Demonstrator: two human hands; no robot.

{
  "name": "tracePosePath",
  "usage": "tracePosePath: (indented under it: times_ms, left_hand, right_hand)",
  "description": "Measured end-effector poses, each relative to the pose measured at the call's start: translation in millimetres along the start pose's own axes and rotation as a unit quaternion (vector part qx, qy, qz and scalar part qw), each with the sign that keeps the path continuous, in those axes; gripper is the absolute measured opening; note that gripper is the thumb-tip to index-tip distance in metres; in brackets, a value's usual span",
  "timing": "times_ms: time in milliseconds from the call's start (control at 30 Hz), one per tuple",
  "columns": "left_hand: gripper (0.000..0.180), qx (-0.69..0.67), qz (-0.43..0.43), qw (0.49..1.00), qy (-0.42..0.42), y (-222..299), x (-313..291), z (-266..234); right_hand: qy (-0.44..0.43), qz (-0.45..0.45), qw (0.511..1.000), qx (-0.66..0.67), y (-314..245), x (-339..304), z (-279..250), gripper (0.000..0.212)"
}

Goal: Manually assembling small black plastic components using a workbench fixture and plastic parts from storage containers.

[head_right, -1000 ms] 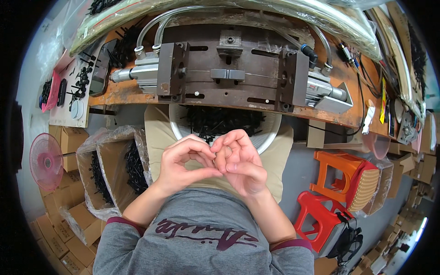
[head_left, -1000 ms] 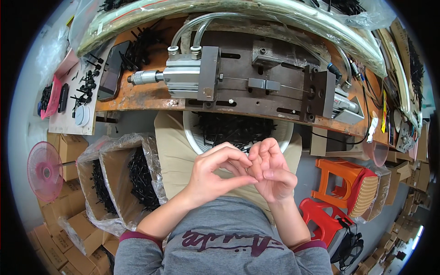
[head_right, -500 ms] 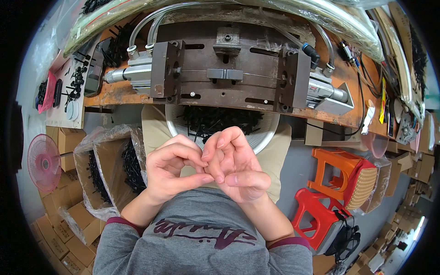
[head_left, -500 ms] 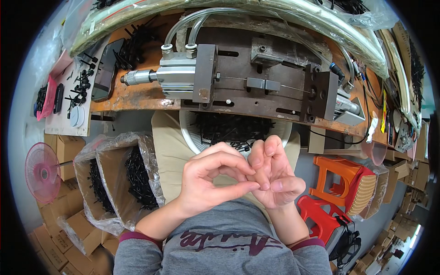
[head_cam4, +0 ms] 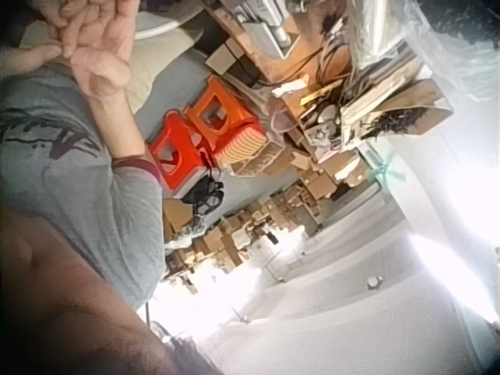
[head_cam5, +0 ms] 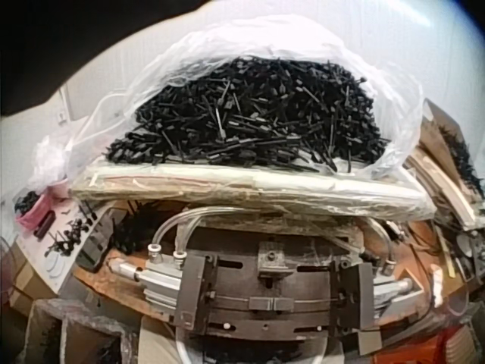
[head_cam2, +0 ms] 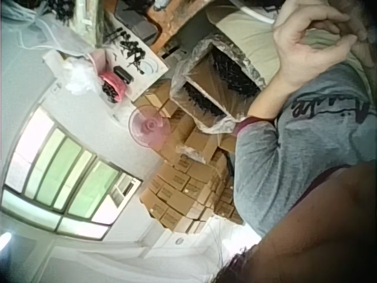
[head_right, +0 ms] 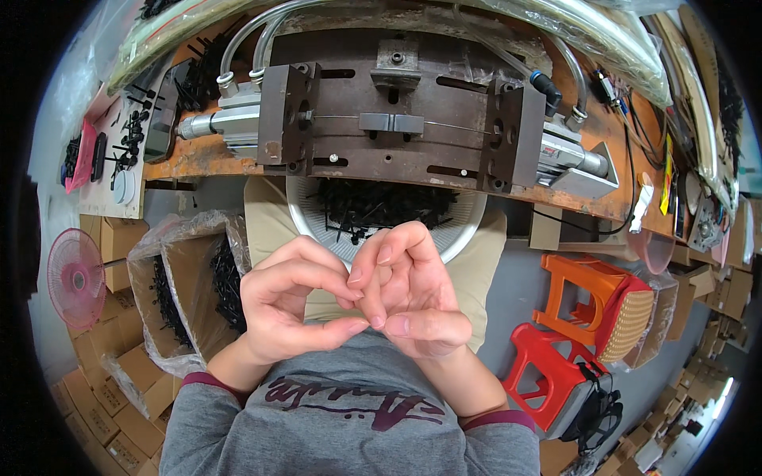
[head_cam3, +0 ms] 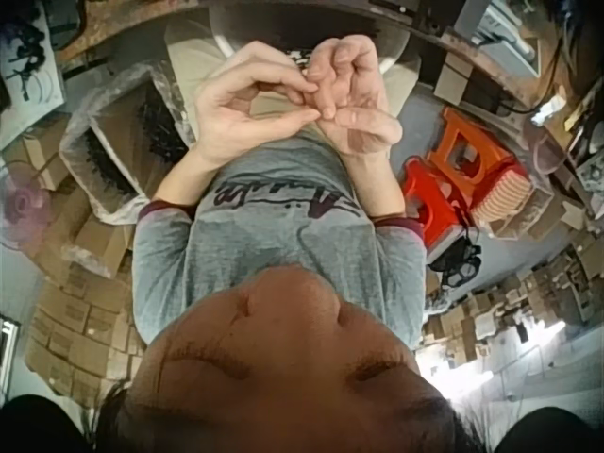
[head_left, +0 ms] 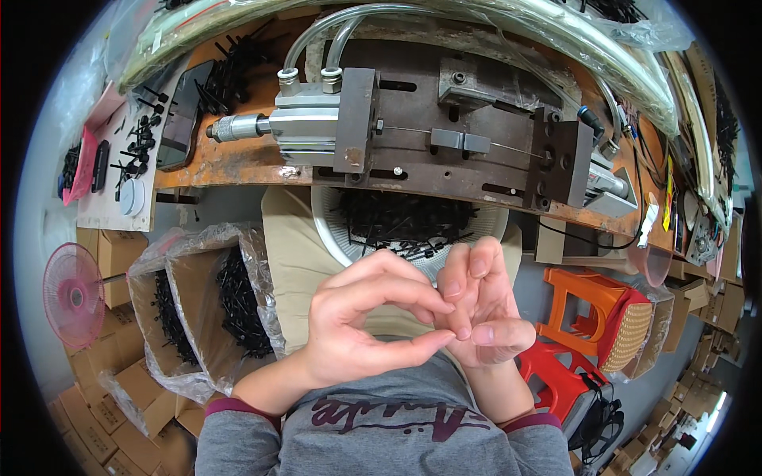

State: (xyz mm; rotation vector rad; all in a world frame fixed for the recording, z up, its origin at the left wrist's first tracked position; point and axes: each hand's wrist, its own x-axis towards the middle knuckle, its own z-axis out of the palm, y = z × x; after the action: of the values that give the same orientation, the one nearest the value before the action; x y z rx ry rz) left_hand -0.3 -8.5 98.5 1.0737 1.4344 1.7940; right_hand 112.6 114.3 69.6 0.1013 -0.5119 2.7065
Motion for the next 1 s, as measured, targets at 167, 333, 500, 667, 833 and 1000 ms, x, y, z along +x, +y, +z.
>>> tracePosePath:
  times_ms: [167, 333, 500, 667, 833, 1000]
  left_hand:
    - [0.036, 0.011, 0.011, 1.000, 0.007, 2.0, -0.8, 0.6]
    - [0.031, 0.051, 0.037, 0.998, 0.020, 3.6, -0.3, 2.0]
    - [0.028, 0.098, 0.069, 0.992, 0.032, 2.5, -1.7, 3.1]
    - [0.025, 0.097, 0.078, 0.992, 0.036, 1.2, -2.4, 4.5]
    - [0.025, 0.096, 0.077, 0.992, 0.031, 0.9, -1.8, 3.5]
    - [0.025, 0.066, 0.061, 0.995, 0.035, -0.7, -2.7, 3.4]
  right_hand:
    - [0.004, -0.001, 1.000, 0.004, 0.5, -0.7, 2.0, 0.056]
    - [0.007, -0.003, 1.000, 0.008, 1.5, -2.0, 1.7, 0.056]
    - [0.033, -0.005, 0.999, 0.012, 3.0, -3.9, 5.4, 0.056]
    - [0.029, -0.006, 0.999, 0.018, 5.2, -3.2, 4.3, 0.056]
    - [0.029, -0.006, 0.999, 0.028, 5.1, -3.0, 4.5, 0.056]
    - [0.029, -0.002, 0.999, 0.040, 4.8, -3.5, 4.1, 0.057]
